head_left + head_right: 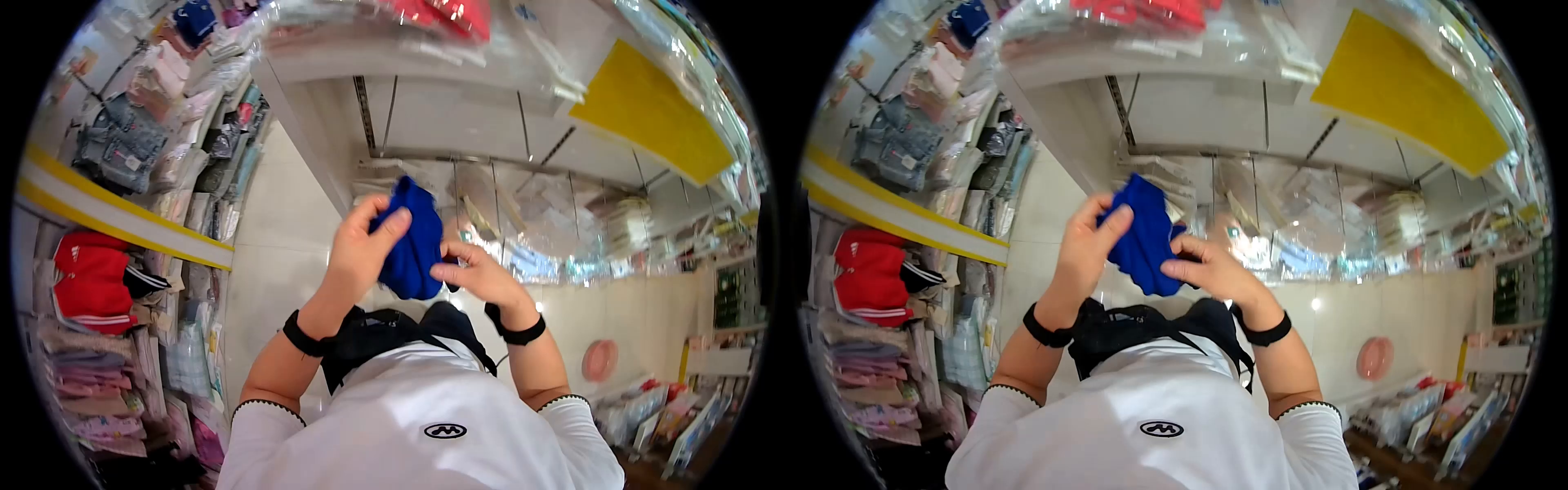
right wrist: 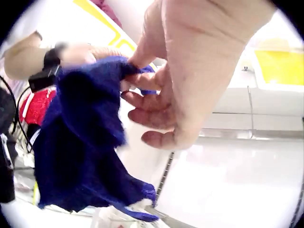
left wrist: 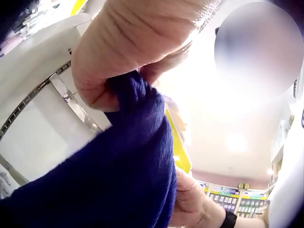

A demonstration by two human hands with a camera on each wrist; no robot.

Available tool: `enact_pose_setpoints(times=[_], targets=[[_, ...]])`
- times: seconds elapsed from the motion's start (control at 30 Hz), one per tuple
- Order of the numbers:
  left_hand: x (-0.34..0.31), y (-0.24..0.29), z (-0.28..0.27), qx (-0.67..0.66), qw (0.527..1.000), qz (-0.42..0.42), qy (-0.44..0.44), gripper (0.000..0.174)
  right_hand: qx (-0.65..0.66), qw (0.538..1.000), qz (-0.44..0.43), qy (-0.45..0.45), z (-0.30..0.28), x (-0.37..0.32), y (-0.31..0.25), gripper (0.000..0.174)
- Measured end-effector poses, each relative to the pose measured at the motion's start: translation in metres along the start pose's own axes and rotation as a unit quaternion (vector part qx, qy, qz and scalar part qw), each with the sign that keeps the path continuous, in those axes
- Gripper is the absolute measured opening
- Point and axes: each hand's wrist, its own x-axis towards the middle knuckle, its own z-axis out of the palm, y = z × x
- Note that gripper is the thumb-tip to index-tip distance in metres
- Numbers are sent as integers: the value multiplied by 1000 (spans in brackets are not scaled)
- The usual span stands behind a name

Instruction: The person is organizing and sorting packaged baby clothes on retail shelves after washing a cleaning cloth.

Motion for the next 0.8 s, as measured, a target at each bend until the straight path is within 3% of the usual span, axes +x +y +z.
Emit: enact_pose_setpoints(times=[0.03,0.1,0.17,0.23,0.27,0.37,0.47,0.57,0.63,0.7,0.73,0.8], targets=[[2,-1,-7,-39,999,5,2,18,-137,989,-51,25,1,1,-3,9],[10,-6,-17,-183,982,-42,6,23,31,988,-75,134,9,-6,-9,10],[10,-14,-14,-273,953,-110,-72,27,238,932,-168,216,23,-7,-4,14],[6,-18,-3,-268,947,-154,-90,24,406,871,-131,244,42,-7,-13,32],[9,-20,1,-219,960,-147,-89,26,393,876,-141,241,51,-5,-12,50],[19,-21,3,-94,984,-108,-105,34,238,921,-132,278,81,9,-13,56],[23,-18,-3,-59,984,-69,-154,39,235,918,-109,302,70,25,-31,53],[29,-19,-8,-96,988,49,-108,38,259,901,-152,313,43,58,-41,44],[47,-23,-19,-107,993,39,-22,34,243,892,-181,335,18,91,-48,43],[62,-21,-25,-135,988,-55,-49,35,178,909,-158,342,-4,127,-60,45],[69,-19,-23,-116,988,-77,-63,36,143,899,-192,368,-14,150,-58,46],[81,-16,-21,-102,989,-58,-88,35,78,920,-175,343,-33,187,-57,39]])
